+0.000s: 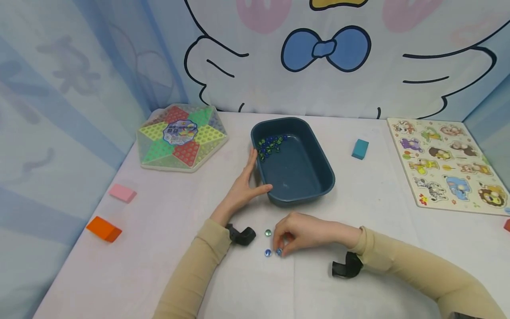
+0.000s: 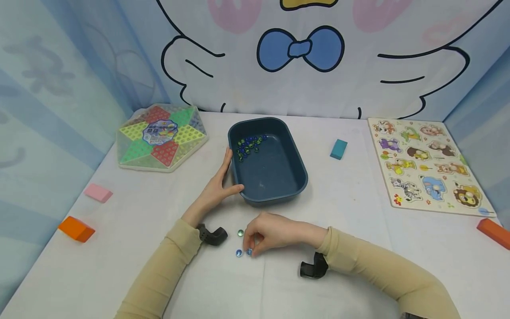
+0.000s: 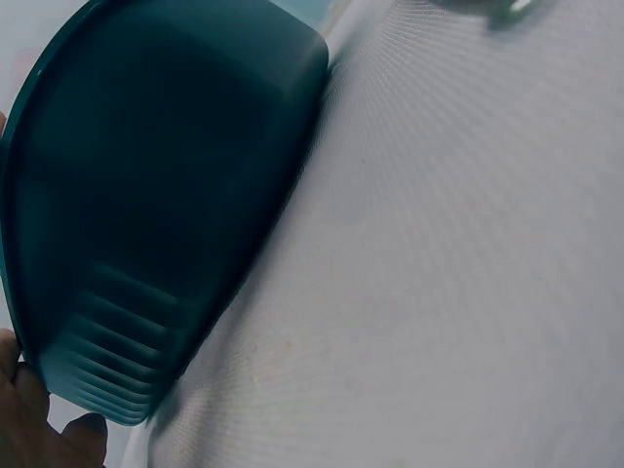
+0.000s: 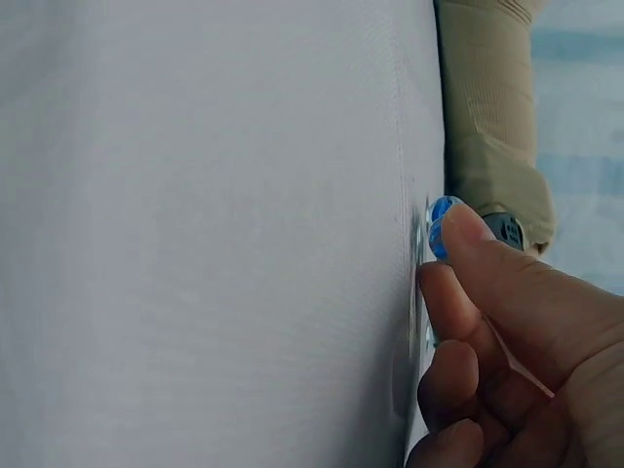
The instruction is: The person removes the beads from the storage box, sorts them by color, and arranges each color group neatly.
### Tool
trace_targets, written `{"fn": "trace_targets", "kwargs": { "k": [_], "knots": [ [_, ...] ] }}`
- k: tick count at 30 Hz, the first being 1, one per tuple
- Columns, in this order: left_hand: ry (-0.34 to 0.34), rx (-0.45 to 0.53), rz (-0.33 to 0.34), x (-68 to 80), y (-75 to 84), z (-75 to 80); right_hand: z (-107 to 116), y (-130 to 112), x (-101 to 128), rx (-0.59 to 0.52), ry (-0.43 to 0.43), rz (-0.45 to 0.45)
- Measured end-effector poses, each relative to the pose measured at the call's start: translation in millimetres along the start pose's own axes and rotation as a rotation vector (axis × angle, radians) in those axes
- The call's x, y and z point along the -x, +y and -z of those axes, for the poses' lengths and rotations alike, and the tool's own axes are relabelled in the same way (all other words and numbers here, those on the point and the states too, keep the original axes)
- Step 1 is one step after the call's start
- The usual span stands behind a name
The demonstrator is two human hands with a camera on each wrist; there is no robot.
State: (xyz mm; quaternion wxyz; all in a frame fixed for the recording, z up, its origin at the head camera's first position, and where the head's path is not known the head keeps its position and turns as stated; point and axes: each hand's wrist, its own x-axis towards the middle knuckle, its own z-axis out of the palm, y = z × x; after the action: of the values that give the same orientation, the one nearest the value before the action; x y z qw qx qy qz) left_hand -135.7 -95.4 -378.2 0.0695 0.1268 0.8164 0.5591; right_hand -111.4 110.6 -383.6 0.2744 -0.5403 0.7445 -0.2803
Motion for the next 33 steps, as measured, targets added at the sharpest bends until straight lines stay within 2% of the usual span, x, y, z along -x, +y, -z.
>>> {"fn": "trace_targets", "kwargs": {
  "k": [9,17,22,24,26,30,33],
  "knots": [
    [0.003,-0.008,-0.007,-0.4,1.1,-0.1,-2.3,1.9,-1.2,-0.038,-0.022,-0.034],
    [0.003,-0.005,-0.005,-0.6,0.4,-0.1,5.6,-2.2,0.4,-0.030,-0.016,-0.059],
    [0.007,-0.022,-0.008,-10.2,-23.5,-3.7,15.3,-4.9,0.6,-0.020,-0.007,-0.023],
    [0.011,-0.035,-0.011,-14.5,-34.4,-5.6,22.3,-8.8,0.4,-0.024,-0.018,-0.006],
    [0.014,-0.035,-0.016,-15.4,-38.7,-6.3,31.7,-13.2,0.0,-0.035,-0.031,0.017],
    [0.015,-0.023,-0.014,-14.8,-41.1,-6.5,59.3,-20.8,-2.0,-0.079,-0.032,0.085],
    [0.019,-0.021,-0.013,-14.7,-40.9,-6.6,86.7,-22.3,-5.3,-0.114,0.009,0.105]
  ]
}}
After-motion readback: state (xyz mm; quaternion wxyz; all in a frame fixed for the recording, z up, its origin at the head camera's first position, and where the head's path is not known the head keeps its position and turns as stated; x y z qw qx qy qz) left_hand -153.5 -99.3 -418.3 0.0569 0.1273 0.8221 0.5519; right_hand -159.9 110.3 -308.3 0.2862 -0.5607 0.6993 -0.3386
